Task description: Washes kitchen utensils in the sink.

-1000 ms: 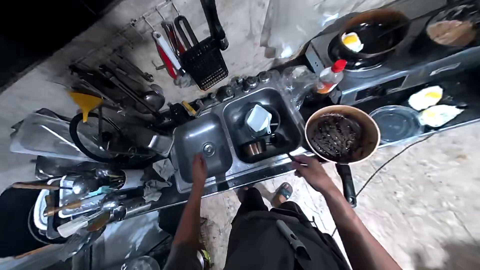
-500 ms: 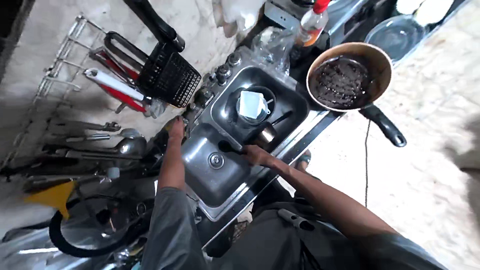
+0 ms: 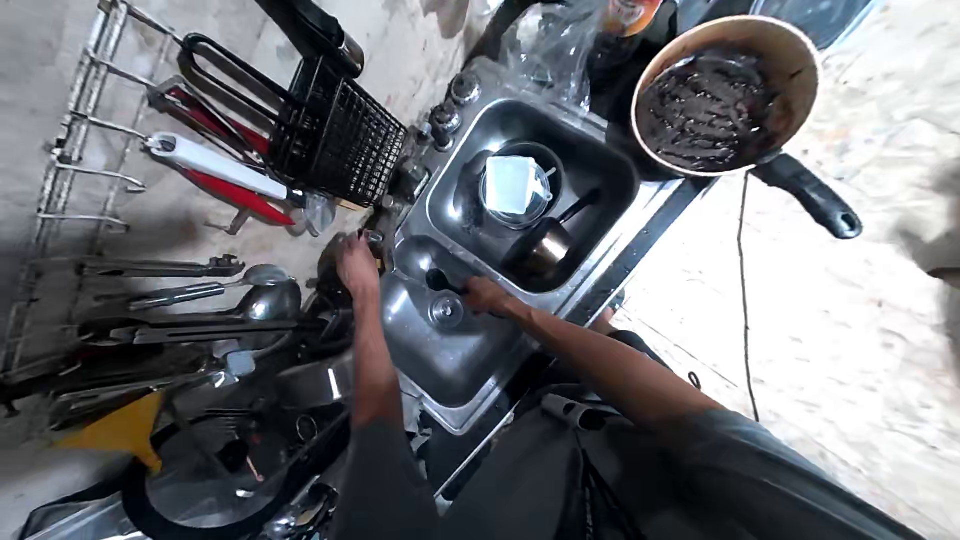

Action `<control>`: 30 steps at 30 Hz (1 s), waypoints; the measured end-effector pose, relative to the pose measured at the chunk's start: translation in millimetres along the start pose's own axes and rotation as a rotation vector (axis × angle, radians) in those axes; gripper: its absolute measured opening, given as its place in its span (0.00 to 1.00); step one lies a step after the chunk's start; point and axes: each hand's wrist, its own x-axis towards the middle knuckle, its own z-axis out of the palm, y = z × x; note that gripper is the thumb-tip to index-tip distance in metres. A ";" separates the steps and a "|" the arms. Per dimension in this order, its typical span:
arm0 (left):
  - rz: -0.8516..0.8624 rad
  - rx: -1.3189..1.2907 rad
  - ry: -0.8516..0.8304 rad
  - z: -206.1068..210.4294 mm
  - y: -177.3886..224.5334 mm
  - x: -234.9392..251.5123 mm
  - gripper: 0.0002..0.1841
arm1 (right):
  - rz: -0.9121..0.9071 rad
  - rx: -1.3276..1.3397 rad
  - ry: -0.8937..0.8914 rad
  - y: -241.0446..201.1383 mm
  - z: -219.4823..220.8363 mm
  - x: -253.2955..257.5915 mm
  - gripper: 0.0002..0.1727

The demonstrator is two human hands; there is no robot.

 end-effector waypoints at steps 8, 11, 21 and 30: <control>-0.788 -1.483 -0.459 114.9 37.6 -144.8 0.35 | 0.027 0.082 -0.020 -13.2 22.9 7.9 0.16; -0.837 -1.781 -0.444 138.9 35.2 -123.7 0.19 | 0.014 0.048 0.021 -14.2 35.4 4.6 0.17; -0.749 -1.586 -0.380 143.4 37.1 -102.4 0.16 | 0.022 0.005 0.069 -31.4 38.4 -23.4 0.18; -0.788 -1.630 -0.348 149.0 41.5 -107.8 0.19 | 0.021 -0.022 0.022 -31.8 36.9 -22.2 0.18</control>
